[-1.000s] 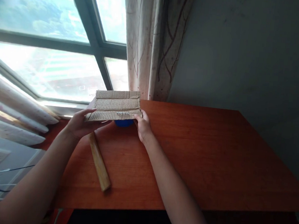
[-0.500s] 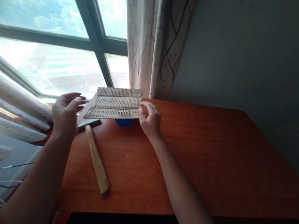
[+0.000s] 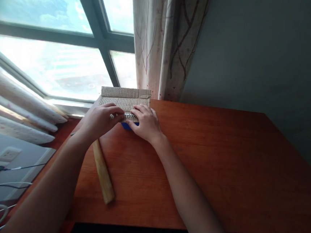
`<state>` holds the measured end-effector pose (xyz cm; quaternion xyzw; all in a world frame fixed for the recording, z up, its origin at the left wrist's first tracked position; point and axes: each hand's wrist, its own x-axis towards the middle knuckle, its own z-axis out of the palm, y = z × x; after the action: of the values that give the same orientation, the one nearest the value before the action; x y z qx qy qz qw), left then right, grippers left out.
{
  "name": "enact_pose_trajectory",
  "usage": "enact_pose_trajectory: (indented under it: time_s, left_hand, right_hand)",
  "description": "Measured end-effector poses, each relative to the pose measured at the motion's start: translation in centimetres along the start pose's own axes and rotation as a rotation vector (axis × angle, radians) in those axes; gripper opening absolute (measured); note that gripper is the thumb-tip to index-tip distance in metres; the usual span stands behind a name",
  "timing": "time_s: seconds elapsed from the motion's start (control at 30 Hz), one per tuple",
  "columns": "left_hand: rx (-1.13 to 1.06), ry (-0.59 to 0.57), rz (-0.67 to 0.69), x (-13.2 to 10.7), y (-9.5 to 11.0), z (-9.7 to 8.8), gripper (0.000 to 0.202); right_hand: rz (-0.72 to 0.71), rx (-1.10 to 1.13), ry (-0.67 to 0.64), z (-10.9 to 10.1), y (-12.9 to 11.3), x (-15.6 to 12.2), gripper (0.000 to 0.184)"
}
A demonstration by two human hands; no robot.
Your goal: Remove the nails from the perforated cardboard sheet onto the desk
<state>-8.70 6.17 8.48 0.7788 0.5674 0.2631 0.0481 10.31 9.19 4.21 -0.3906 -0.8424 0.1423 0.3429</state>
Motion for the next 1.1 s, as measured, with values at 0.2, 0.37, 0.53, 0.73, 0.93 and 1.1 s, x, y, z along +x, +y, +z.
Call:
enact_pose_trajectory:
  time_s: [0.2, 0.37, 0.53, 0.73, 0.93, 1.1]
  left_hand:
    - [-0.123, 0.049, -0.005, -0.1, -0.5, 0.6, 0.011]
    - [-0.213, 0.250, -0.078, 0.3, 0.0, 0.7, 0.008]
    - [-0.452, 0.480, -0.144, -0.3, 2.6, -1.6, 0.008]
    - [-0.279, 0.293, -0.181, -5.8, 4.2, -1.0, 0.010]
    - [0.206, -0.185, -0.111, -8.1, 0.9, 2.7, 0.017]
    - [0.296, -0.252, -0.122, -7.0, -0.7, 3.3, 0.024]
  right_hand:
    - [0.035, 0.030, -0.011, 0.2, 0.1, 0.3, 0.031]
    - [0.066, 0.046, -0.004, 0.4, 0.1, 0.4, 0.032]
    - [0.064, 0.058, -0.005, 0.4, 0.1, 0.4, 0.033]
    - [0.045, 0.062, 0.005, 0.5, 0.3, 0.4, 0.034]
    - [0.053, 0.079, -0.002, 0.6, 0.4, 0.4, 0.034]
    - [0.065, 0.083, -0.009, 0.4, 0.1, 0.4, 0.034]
